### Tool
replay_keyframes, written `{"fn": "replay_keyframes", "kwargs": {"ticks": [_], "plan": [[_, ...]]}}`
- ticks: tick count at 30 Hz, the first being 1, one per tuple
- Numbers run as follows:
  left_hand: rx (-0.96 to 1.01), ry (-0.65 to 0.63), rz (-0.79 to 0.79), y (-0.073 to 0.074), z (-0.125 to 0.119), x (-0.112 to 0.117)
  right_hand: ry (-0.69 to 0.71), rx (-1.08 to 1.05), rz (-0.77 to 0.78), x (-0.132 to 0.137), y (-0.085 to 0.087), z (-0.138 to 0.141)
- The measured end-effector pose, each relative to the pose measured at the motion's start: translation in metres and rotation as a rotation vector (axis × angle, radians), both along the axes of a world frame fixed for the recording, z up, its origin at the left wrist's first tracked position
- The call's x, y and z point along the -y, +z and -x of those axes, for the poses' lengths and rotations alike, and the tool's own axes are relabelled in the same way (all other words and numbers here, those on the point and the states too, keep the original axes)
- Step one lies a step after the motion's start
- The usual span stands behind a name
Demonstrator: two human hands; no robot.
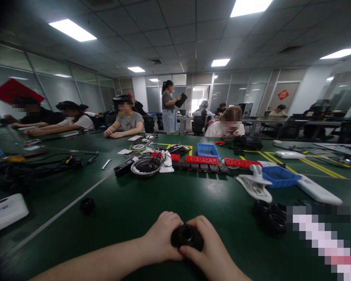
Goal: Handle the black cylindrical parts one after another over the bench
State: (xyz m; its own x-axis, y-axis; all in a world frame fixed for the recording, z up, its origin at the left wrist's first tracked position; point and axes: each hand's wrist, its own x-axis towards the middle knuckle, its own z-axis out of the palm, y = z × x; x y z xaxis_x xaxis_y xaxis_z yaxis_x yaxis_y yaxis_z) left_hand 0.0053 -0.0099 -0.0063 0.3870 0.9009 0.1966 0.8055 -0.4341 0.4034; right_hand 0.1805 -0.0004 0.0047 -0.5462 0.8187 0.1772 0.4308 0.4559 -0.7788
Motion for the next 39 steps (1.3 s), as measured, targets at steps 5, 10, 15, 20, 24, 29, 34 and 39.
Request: {"fn": "replay_keyframes", "kwargs": {"ticks": [5, 10, 15, 20, 24, 29, 34, 39], "plan": [[0.053, -0.103, 0.019, -0.002, 0.007, -0.006, 0.178, -0.063, 0.097, -0.010, 0.004, -0.010], [0.093, -0.178, 0.067, 0.005, 0.011, -0.006, 0.288, -0.043, 0.125, -0.015, 0.013, -0.012], [0.072, -0.188, 0.117, 0.009, 0.012, -0.005, 0.325, 0.010, 0.107, -0.012, 0.021, -0.011], [0.085, -0.187, 0.091, 0.009, 0.012, -0.003, 0.177, -0.007, 0.137, -0.010, 0.005, -0.015], [0.116, -0.121, 0.058, 0.010, 0.008, 0.003, 0.010, -0.064, 0.137, -0.008, -0.006, -0.015], [0.091, -0.003, -0.050, 0.010, -0.003, 0.015, -0.139, -0.036, 0.073, 0.005, -0.003, -0.003], [0.042, 0.091, -0.070, 0.012, -0.012, 0.019, -0.278, 0.066, 0.040, 0.016, -0.002, 0.011], [-0.008, 0.159, -0.062, 0.012, -0.013, 0.017, -0.312, 0.096, -0.017, 0.017, 0.002, 0.017]]}}
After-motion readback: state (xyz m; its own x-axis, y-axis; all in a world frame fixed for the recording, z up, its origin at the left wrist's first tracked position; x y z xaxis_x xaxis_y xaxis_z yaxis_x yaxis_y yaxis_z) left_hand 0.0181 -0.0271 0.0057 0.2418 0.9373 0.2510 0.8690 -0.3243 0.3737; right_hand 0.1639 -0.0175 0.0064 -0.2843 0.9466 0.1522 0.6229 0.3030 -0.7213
